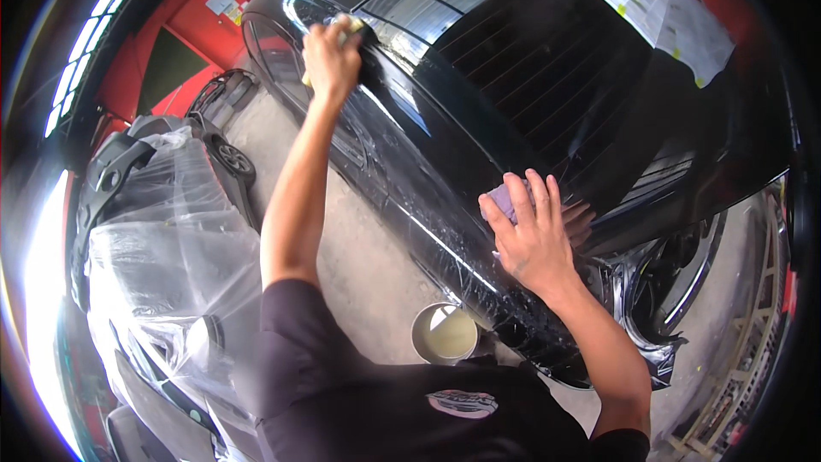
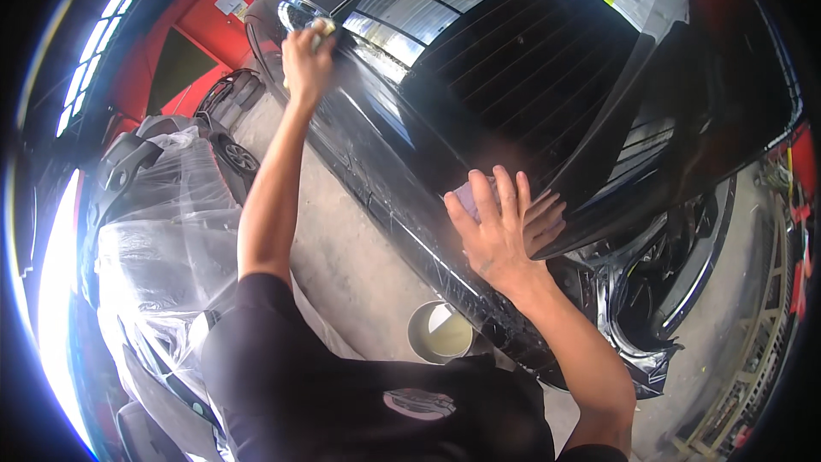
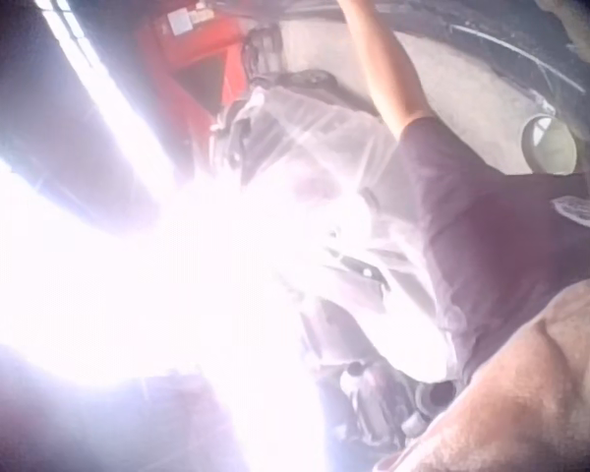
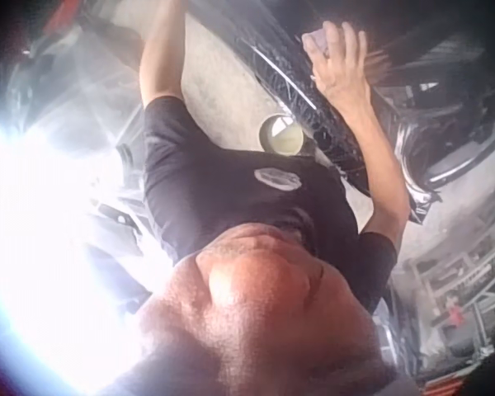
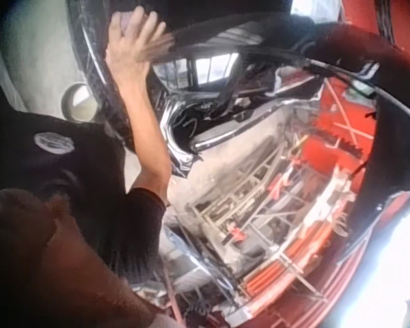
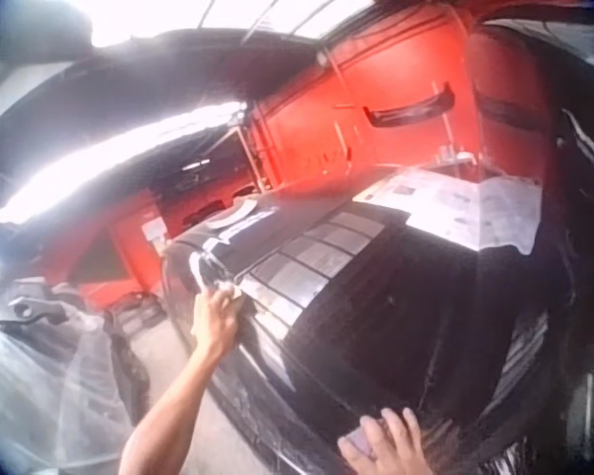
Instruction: The person scrubs the rear bumper and trunk of a black car using a yellow sponge and a purple cloth, repeatedly dipping the sponge into a bucket of soapy water. The person wipes the surface in circular and linear motions, focusing on the rear quarter panel and trunk lid.
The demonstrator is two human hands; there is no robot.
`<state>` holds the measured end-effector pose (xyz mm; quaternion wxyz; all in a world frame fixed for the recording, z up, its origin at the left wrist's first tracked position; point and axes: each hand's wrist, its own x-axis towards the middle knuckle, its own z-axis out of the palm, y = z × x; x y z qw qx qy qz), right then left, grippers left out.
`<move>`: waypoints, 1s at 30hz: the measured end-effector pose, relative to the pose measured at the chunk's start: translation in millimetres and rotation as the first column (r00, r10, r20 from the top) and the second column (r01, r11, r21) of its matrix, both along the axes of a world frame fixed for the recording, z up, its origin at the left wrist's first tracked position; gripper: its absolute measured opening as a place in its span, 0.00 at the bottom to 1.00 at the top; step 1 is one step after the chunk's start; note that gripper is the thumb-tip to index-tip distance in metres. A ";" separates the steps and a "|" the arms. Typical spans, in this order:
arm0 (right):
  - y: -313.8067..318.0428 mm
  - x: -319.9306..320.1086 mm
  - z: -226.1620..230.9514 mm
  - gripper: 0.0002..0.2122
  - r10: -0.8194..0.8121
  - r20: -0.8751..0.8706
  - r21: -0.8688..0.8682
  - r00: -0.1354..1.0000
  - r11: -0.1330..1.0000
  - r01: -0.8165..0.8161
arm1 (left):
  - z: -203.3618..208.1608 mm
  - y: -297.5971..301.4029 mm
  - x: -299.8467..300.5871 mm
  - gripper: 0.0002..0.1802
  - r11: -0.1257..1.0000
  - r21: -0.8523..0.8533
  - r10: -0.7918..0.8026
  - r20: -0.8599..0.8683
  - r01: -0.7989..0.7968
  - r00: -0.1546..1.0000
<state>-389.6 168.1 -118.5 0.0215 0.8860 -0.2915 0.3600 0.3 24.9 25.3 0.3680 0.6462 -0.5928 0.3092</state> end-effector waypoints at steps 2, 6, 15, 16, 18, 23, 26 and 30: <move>-2.8 -1.9 -3.5 0.26 -0.037 -0.015 -0.007 0.999 0.999 0.037 | -29.0 30.6 -43.8 0.20 0.980 0.072 -0.193 0.078 0.188 0.978; -6.1 -0.7 -2.2 0.25 -0.046 0.011 -0.017 0.999 0.999 0.046 | -24.4 22.2 -27.3 0.22 0.961 0.060 -0.276 0.149 0.270 0.950; -3.3 2.3 -12.5 0.26 -0.032 0.034 -0.012 0.999 0.999 0.032 | -40.4 34.1 -53.9 0.21 0.976 0.053 -0.215 0.112 0.210 0.970; -4.3 -0.4 -12.4 0.26 -0.050 0.025 -0.010 0.998 0.999 0.051 | -45.9 52.9 -81.1 0.24 0.937 0.110 -0.344 0.107 0.333 0.933; -3.6 0.7 -9.8 0.27 -0.047 0.024 -0.013 0.999 0.999 0.048 | -40.2 53.9 -69.6 0.24 0.927 0.067 -0.375 0.106 0.370 0.921; -2.0 3.8 -12.7 0.29 0.008 0.071 -0.045 0.997 0.999 -0.005 | 17.8 -20.7 22.1 0.21 1.000 -0.014 0.001 -0.050 -0.002 0.999; -3.1 3.1 -5.5 0.28 0.005 0.020 -0.036 1.000 0.999 -0.005 | 0.1 -14.9 -0.9 0.19 0.997 -0.046 0.064 -0.029 -0.065 0.998; -6.2 -1.0 -8.3 0.27 -0.052 -0.003 -0.025 0.999 0.998 0.052 | -49.6 48.2 -69.2 0.22 0.955 0.025 -0.298 0.082 0.297 0.951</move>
